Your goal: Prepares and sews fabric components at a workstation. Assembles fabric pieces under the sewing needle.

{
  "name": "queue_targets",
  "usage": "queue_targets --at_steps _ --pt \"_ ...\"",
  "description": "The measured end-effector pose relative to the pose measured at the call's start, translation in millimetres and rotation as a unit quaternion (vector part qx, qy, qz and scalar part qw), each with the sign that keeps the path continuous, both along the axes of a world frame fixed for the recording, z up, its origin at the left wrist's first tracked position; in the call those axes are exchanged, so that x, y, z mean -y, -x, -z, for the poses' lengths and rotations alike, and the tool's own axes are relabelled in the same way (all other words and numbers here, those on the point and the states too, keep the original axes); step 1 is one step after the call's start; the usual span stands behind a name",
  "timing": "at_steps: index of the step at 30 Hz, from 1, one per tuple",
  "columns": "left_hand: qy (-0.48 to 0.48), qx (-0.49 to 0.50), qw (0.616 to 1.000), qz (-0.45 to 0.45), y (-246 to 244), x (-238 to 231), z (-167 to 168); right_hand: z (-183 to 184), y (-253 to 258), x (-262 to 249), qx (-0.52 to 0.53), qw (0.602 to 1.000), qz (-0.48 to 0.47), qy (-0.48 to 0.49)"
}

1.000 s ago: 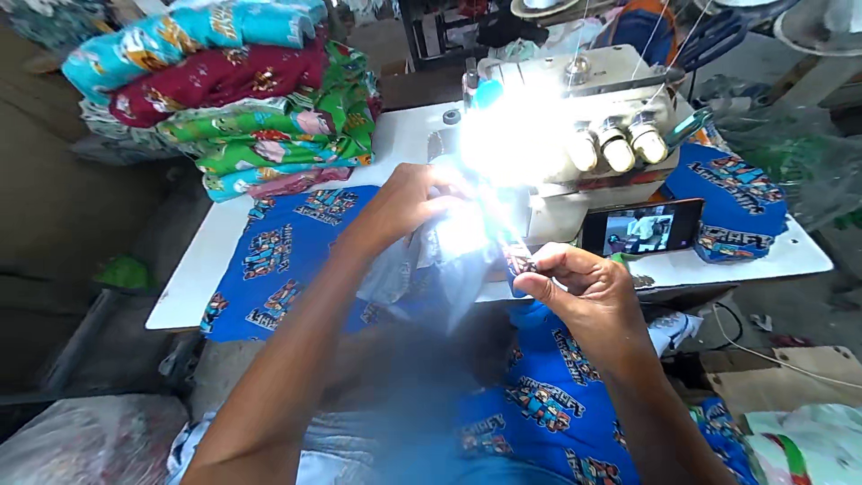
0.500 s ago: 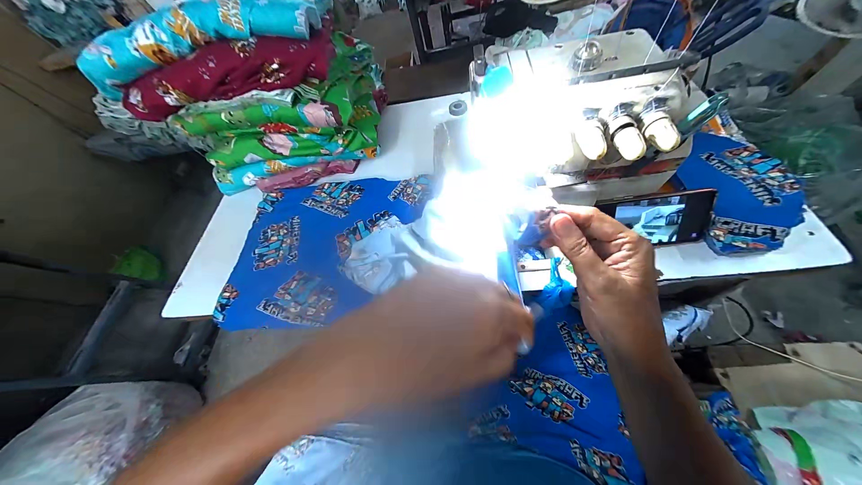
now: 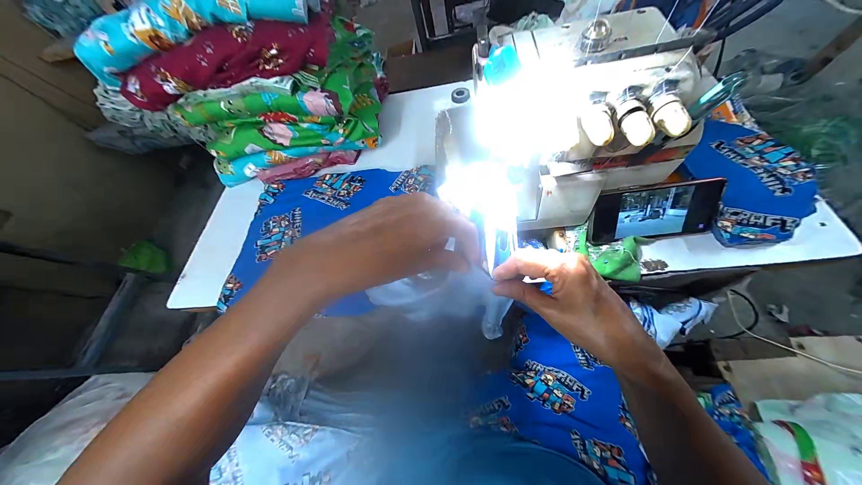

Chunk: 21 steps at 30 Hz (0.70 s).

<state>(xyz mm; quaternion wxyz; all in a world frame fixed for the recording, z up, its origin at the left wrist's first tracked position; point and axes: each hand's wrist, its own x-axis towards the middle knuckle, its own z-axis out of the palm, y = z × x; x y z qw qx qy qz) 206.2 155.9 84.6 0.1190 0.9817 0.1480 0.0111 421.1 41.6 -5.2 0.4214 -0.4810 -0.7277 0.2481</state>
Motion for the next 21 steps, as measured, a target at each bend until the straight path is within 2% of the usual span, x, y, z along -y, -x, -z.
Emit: queue_targets --at_steps 5,9,12,15,18,21 --pt "0.034 0.044 0.998 0.028 -7.9 8.2 -0.1 3.1 1.5 -3.0 -0.022 0.999 -0.005 -0.033" --pt "0.029 0.07 0.996 -0.037 -22.3 24.6 -8.3 0.4 -1.8 -0.1 -0.032 0.999 -0.023 -0.036" --pt "-0.011 0.007 0.998 -0.057 -30.9 29.5 -6.5 -0.3 -3.8 1.2 -0.035 0.997 -0.045 -0.057" --pt "-0.061 -0.041 0.997 -0.024 -28.4 17.4 1.9 -1.2 -4.9 -2.4 -0.042 0.995 -0.056 -0.076" --pt "-0.111 -0.084 0.99 -0.013 -23.1 -6.5 -10.6 -1.1 -6.1 -6.4 -0.052 0.994 -0.044 -0.086" --pt "-0.136 -0.117 0.984 -0.017 -19.5 -11.1 -39.6 -1.4 -0.1 -13.2 -0.062 0.993 -0.016 -0.098"
